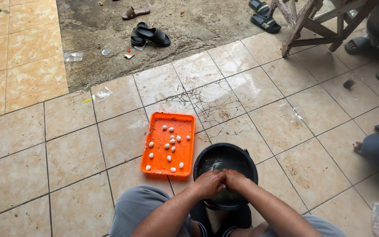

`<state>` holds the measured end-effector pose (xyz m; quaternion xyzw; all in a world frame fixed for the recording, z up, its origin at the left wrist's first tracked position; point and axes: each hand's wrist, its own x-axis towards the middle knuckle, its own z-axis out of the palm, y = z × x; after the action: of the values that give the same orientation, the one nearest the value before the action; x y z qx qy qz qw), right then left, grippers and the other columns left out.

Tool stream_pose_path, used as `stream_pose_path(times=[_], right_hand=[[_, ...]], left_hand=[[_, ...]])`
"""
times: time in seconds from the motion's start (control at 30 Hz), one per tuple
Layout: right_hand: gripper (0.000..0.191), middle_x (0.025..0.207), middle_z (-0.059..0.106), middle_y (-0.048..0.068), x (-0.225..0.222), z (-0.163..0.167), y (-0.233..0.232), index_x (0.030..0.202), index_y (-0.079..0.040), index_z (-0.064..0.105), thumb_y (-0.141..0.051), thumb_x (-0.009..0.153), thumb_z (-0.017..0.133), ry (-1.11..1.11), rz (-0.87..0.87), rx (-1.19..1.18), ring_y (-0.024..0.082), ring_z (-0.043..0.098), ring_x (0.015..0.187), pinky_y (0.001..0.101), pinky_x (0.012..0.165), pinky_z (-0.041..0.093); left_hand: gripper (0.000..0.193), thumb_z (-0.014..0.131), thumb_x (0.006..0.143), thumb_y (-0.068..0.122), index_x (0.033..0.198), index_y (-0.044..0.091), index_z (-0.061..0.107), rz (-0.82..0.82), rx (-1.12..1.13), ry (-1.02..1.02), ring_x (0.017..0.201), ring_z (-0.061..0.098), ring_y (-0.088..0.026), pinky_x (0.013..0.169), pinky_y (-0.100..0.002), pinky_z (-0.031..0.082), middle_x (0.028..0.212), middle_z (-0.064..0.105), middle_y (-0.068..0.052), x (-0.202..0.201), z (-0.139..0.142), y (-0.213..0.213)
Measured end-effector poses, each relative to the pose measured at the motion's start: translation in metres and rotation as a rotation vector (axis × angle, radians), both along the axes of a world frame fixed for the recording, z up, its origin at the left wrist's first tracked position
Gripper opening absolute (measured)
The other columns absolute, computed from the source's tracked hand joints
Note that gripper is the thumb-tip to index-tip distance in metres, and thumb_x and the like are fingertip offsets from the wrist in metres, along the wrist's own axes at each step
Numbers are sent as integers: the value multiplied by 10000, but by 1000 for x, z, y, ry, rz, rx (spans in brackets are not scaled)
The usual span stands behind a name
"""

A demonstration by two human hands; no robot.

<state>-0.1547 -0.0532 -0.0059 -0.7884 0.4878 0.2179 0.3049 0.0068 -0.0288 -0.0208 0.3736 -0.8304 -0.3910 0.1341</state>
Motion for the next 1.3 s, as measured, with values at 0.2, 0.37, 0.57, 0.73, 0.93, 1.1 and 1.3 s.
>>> stream_pose_path(times=[0.2,0.37,0.57,0.73,0.93,1.1,1.3], right_hand=[[391,1200,602,156,-37,14,6,1185,-165,691,18,849,614,-110,3,-120,369,649,1084,454,904,549],[247,1193,618,113,-62,14,20,1209,-150,663,-104,985,569,-25,-105,-212,319,666,1115,434,941,551],[421,1195,626,175,-77,3,27,1246,-4,619,-5,830,560,-457,-47,-614,359,635,1078,442,858,548],[231,1122,672,65,-91,3,17,1122,-112,665,-126,912,571,60,162,-458,259,642,1089,409,911,547],[157,1022,673,81,-88,-4,32,1044,-104,651,-136,912,573,128,234,-457,259,669,1032,384,843,588],[280,1004,650,131,-78,4,34,1199,-118,639,-211,935,624,-99,32,-478,306,690,927,436,746,592],[381,1090,633,126,-80,3,37,1183,-103,643,-40,807,665,-125,-80,-449,324,682,1018,419,834,593]], left_hand=[[393,699,918,211,1268,41,651,54,30,-62,1135,630,-386,978,-474,517,1190,661,-199,5,-2,-9],[421,693,940,242,1302,32,640,29,50,-115,1153,628,-381,996,-468,514,1215,659,-202,-2,-14,-6],[404,676,942,234,1292,36,649,32,36,-80,1154,642,-363,990,-458,524,1208,670,-191,-3,-9,-2],[389,665,954,227,1291,33,648,19,18,-71,1149,641,-367,991,-458,526,1205,666,-192,-1,0,4],[375,670,943,196,1269,12,661,5,-25,-10,1134,645,-376,988,-463,521,1205,669,-193,2,7,10],[371,681,931,198,1247,4,666,-6,-23,-9,1135,643,-378,979,-467,518,1158,675,-194,2,13,10],[369,680,947,213,1256,11,664,-30,-35,-16,1132,644,-372,982,-464,528,1163,672,-192,3,18,15]])
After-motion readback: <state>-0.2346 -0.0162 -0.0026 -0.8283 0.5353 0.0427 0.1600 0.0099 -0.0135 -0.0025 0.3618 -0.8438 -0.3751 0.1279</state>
